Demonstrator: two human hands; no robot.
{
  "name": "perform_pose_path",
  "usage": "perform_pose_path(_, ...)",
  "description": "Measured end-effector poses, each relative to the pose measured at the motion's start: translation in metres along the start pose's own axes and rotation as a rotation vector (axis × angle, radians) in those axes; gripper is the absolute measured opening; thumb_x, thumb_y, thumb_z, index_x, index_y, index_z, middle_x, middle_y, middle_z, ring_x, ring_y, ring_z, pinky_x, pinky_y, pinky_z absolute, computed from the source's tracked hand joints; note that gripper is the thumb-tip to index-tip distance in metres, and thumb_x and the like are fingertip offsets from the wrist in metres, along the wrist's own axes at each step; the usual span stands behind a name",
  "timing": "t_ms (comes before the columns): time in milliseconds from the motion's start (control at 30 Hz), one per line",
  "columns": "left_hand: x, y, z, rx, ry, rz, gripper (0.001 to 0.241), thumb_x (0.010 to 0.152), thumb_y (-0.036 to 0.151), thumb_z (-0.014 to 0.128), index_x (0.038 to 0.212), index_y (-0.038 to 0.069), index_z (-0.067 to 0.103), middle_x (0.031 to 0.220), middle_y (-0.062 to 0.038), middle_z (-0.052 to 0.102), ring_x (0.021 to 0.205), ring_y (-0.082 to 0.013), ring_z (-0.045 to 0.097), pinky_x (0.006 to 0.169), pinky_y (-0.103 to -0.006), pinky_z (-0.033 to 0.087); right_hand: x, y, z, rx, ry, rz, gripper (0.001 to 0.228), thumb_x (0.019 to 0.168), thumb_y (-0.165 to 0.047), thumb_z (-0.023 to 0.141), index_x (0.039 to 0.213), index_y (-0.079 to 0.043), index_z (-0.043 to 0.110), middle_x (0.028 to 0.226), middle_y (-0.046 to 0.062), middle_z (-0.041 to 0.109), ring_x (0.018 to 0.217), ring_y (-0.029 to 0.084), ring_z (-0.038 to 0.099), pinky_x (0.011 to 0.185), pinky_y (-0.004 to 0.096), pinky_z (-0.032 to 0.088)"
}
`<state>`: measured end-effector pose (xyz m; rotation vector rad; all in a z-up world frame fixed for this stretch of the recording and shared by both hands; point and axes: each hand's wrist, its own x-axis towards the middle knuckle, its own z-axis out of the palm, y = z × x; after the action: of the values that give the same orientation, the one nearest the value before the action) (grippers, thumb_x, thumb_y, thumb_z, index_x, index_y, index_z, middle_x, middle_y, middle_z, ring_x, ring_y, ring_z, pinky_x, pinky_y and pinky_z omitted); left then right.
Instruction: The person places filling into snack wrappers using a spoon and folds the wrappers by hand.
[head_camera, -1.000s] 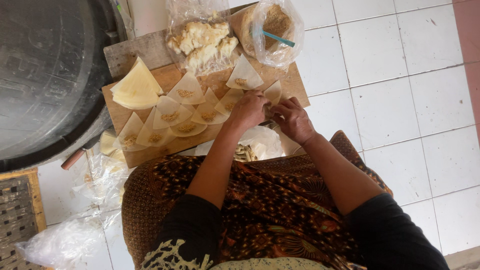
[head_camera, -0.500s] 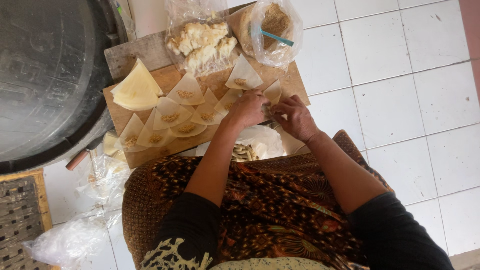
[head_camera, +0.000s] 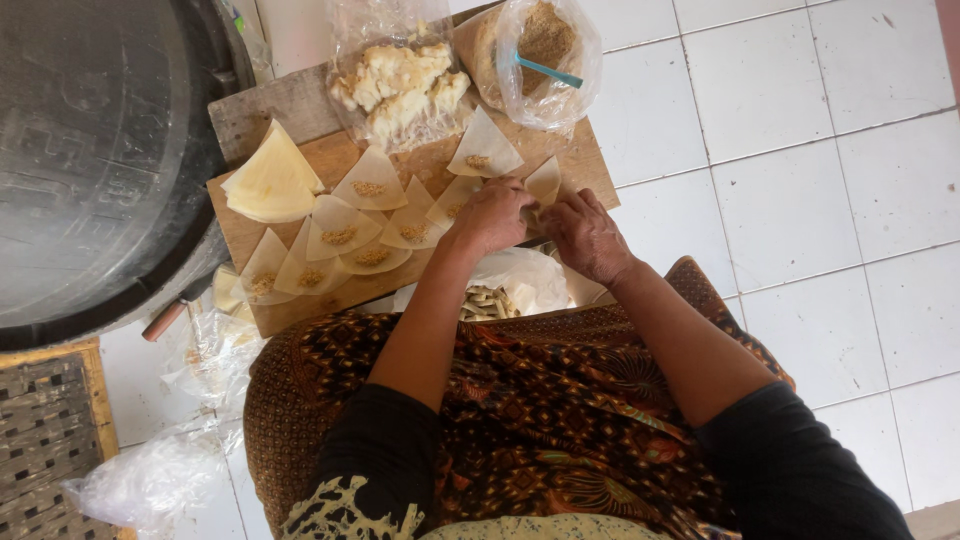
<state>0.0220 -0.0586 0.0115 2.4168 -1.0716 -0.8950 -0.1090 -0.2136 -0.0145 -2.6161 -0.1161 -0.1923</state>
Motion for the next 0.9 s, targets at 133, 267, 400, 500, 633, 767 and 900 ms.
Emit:
perform_pose_path(133,-0.002,0.003,-0.003,0.014,0.002,0.008,0.045,0.084,0.007,0.062,0.128,0.009,0.068,0.136,-0.007,0.061,0.132,-0.0251,0.053,0.115,-0.0374,0.039,0.001,-0.006,-0.002,-0.073,0.088,-0.067,0.026,0.086,-0.019,0.079,0.104,-0.002,0.071,0.095,0.011,0.069,0.090,0.026,0.060,0.082,0.040,0.055)
perform_pose_path(267,-0.004,0.006,-0.007,0.016,-0.022,-0.013,0.045,0.084,0.010,0.064,0.129,0.010,0.069,0.136,-0.006,0.062,0.130,-0.0244,0.054,0.114,-0.0372,0.041,0.001,-0.001,0.002,0.049,0.055,0.049,0.007,0.094,-0.013,0.073,0.095,-0.007,0.070,0.094,0.007,0.070,0.091,0.023,0.062,0.085,0.036,0.057)
perform_pose_path(400,-0.004,0.008,-0.009,0.002,-0.034,-0.013,0.046,0.083,0.006,0.063,0.129,0.012,0.071,0.135,-0.004,0.063,0.128,-0.0225,0.057,0.113,-0.0383,0.042,0.002,0.009,0.009,0.105,0.058,0.148,0.010,0.099,-0.011,0.069,0.094,-0.003,0.067,0.093,0.010,0.068,0.090,0.025,0.062,0.083,0.039,0.056)
perform_pose_path(500,-0.002,0.007,-0.008,0.005,-0.066,-0.044,0.042,0.085,0.023,0.075,0.126,0.014,0.069,0.133,-0.003,0.061,0.128,-0.0223,0.053,0.113,-0.0388,0.038,0.004,0.018,0.009,0.167,0.051,0.203,0.011,0.099,-0.010,0.068,0.092,-0.002,0.066,0.094,0.012,0.067,0.091,0.027,0.063,0.084,0.043,0.055)
perform_pose_path(633,0.007,0.001,0.006,0.060,0.093,0.037,0.021,0.096,0.027,0.068,0.111,0.015,0.076,0.116,-0.007,0.071,0.121,-0.0247,0.061,0.106,-0.0407,0.047,0.005,0.023,0.011,0.108,0.051,0.247,0.008,0.094,-0.008,0.069,0.089,-0.003,0.067,0.093,0.013,0.067,0.091,0.031,0.062,0.084,0.046,0.054)
perform_pose_path(767,0.018,-0.007,0.023,0.014,0.318,0.135,0.011,0.092,0.019,0.071,0.096,0.012,0.078,0.102,-0.012,0.074,0.108,-0.0313,0.067,0.095,-0.0431,0.052,0.006,0.019,0.017,0.023,0.146,0.237,0.008,0.094,-0.010,0.071,0.094,-0.003,0.067,0.096,0.011,0.067,0.091,0.027,0.065,0.086,0.042,0.056)
perform_pose_path(900,0.020,-0.013,0.031,-0.061,0.454,0.164,0.013,0.084,0.005,0.068,0.097,0.003,0.070,0.098,-0.014,0.073,0.098,-0.0338,0.069,0.086,-0.0431,0.052,0.009,0.012,0.019,-0.083,0.146,0.089,0.011,0.097,-0.012,0.075,0.102,-0.005,0.069,0.099,0.013,0.068,0.087,0.025,0.064,0.079,0.039,0.055)
